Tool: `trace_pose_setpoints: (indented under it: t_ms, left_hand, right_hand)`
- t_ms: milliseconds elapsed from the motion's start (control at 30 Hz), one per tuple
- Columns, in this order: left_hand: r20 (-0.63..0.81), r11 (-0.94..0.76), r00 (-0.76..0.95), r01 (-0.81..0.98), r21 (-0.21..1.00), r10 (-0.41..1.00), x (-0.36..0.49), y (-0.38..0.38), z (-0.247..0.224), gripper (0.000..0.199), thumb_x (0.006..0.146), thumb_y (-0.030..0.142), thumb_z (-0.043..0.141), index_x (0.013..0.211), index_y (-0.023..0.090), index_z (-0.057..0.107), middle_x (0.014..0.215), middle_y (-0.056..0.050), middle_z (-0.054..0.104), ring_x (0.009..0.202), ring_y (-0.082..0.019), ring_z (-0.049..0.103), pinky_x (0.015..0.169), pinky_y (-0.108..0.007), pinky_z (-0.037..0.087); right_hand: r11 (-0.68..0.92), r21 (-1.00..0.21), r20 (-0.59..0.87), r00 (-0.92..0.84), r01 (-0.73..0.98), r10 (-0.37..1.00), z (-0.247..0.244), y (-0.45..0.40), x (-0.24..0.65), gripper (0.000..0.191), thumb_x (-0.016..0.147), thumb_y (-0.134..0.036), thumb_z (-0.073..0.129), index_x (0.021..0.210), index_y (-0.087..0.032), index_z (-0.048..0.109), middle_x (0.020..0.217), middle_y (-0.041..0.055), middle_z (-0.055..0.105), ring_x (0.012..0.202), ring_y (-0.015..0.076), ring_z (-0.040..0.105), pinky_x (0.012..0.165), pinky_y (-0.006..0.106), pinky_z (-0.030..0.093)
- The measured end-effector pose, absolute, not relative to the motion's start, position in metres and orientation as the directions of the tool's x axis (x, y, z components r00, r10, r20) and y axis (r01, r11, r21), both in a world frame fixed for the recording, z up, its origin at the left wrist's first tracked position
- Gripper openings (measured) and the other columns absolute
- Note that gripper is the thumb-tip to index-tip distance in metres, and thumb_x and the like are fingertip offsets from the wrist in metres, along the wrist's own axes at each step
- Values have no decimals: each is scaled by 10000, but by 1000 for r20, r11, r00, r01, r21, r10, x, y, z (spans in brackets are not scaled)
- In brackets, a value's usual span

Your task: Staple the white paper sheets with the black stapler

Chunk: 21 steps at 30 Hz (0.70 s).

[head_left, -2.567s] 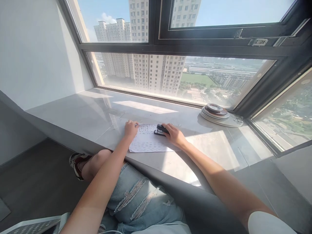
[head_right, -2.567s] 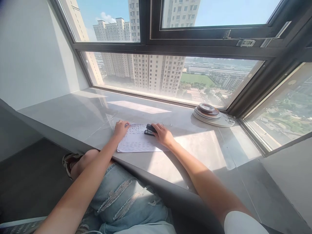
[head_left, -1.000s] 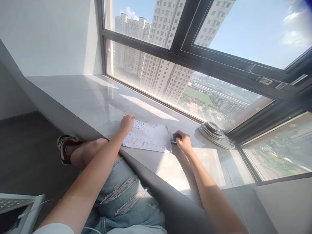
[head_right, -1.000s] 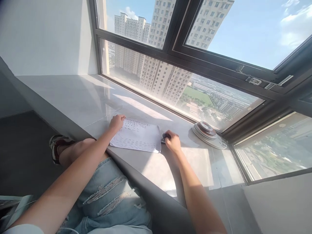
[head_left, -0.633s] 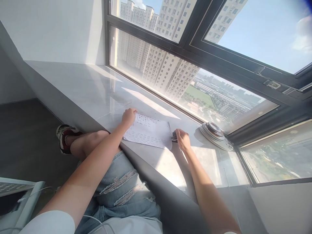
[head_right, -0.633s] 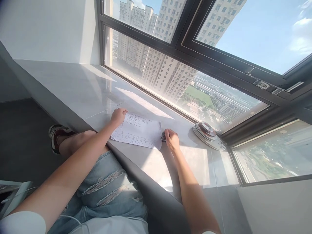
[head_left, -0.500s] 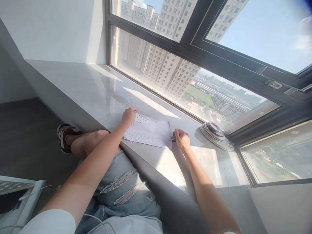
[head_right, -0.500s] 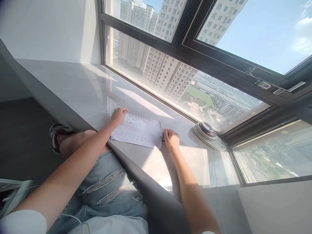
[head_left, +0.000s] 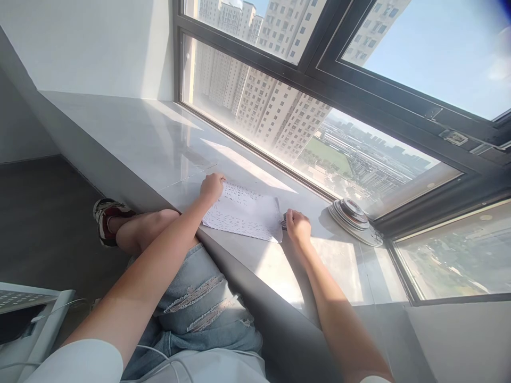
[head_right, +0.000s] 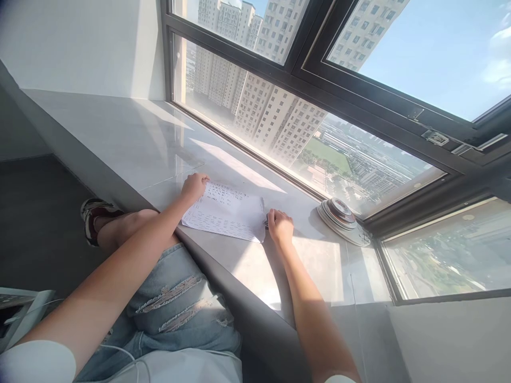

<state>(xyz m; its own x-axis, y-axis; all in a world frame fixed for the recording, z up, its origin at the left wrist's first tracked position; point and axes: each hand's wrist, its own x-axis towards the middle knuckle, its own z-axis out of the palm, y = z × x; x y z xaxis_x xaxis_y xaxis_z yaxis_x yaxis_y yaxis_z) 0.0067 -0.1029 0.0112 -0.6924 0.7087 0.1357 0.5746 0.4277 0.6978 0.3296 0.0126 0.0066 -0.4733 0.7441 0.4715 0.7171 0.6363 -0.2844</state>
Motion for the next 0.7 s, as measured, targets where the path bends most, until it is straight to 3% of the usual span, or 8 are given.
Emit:
trace_pose_setpoints:
  t_ms: [700]
  left_hand:
    - [116,429,-687,566,704,717,9,-105,14,335,1020,216,432,1200,203,713,1100,-131,724,784,-220,673,649,-289,496]
  right_hand:
    - [645,-181,502,-495,742,710,1,11,326,429,1006,-339,334,607,-199,409,594,6,528,655,156,463,698,293,280]
